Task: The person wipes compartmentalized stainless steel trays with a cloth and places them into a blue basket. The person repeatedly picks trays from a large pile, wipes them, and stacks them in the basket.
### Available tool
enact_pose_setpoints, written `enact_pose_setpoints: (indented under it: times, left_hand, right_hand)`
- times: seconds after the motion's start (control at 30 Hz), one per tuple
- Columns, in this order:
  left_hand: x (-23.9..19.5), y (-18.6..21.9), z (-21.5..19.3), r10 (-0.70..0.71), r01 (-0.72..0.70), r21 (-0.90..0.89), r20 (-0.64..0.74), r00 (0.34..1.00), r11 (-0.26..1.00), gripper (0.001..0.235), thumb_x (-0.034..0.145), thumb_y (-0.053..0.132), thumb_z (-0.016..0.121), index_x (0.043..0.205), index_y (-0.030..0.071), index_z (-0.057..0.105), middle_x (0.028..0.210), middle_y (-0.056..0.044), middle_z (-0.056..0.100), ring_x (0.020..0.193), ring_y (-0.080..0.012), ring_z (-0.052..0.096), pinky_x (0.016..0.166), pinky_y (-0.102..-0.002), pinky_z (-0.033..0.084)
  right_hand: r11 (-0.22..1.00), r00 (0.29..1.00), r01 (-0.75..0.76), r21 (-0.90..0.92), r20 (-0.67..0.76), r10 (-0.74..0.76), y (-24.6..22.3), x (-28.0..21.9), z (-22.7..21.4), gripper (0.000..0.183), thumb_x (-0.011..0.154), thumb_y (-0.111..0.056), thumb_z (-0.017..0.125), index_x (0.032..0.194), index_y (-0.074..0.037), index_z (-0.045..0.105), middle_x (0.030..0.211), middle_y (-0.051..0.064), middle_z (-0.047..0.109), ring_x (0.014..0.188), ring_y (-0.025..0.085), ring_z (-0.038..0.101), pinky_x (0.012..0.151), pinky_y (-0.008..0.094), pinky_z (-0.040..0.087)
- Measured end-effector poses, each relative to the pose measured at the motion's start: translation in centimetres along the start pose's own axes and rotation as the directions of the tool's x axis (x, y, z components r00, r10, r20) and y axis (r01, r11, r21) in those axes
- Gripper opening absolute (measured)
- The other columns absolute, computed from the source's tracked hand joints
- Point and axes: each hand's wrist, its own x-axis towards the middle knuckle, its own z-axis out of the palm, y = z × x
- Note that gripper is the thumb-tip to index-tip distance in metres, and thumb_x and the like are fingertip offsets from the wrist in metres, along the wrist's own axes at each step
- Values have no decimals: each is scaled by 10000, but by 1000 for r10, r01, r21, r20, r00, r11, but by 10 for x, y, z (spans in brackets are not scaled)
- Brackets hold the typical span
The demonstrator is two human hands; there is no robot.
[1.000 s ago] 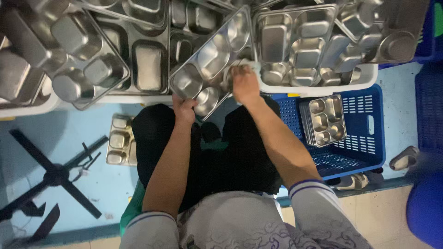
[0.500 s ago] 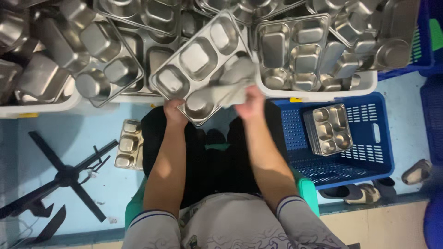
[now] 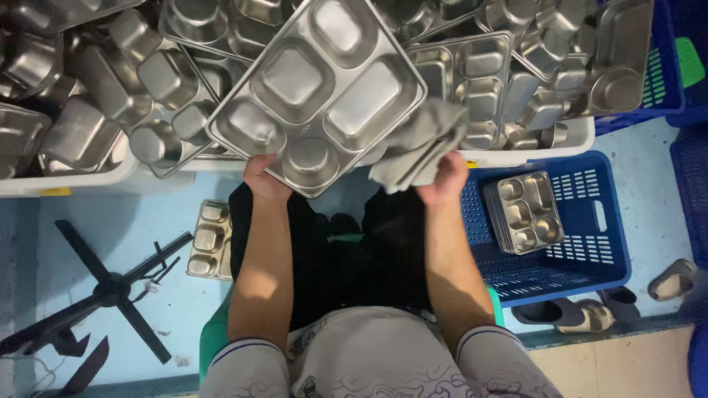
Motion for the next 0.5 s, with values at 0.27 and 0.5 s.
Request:
enact_pose_setpoints:
  times: [0.27,0.5]
  left_hand:
    - [5,-54,9,-124,111,-127,-98,987,986,578,842,197,594,1369,-38,561,1324,-189,641,1246,-361,619,1111,-497,493]
    - [2,-86,39,-145,147,-52,39,989,988,618,864,153,677,1436,-12,516,1426,-151,586,1350,-335,563,1173,-494,461]
  right_hand:
    - [910,988,-149,-388,-17,154,111,-37,21,481,943,-126,599,1414,-51,538,1305,88,633,1221,214,594,1066,378,472]
    - [843,996,69,-534,-11,-89,82,-31,36,377,977,-34,606,1353,-30,571,1241,89,676,1118,178,629,985,337,505]
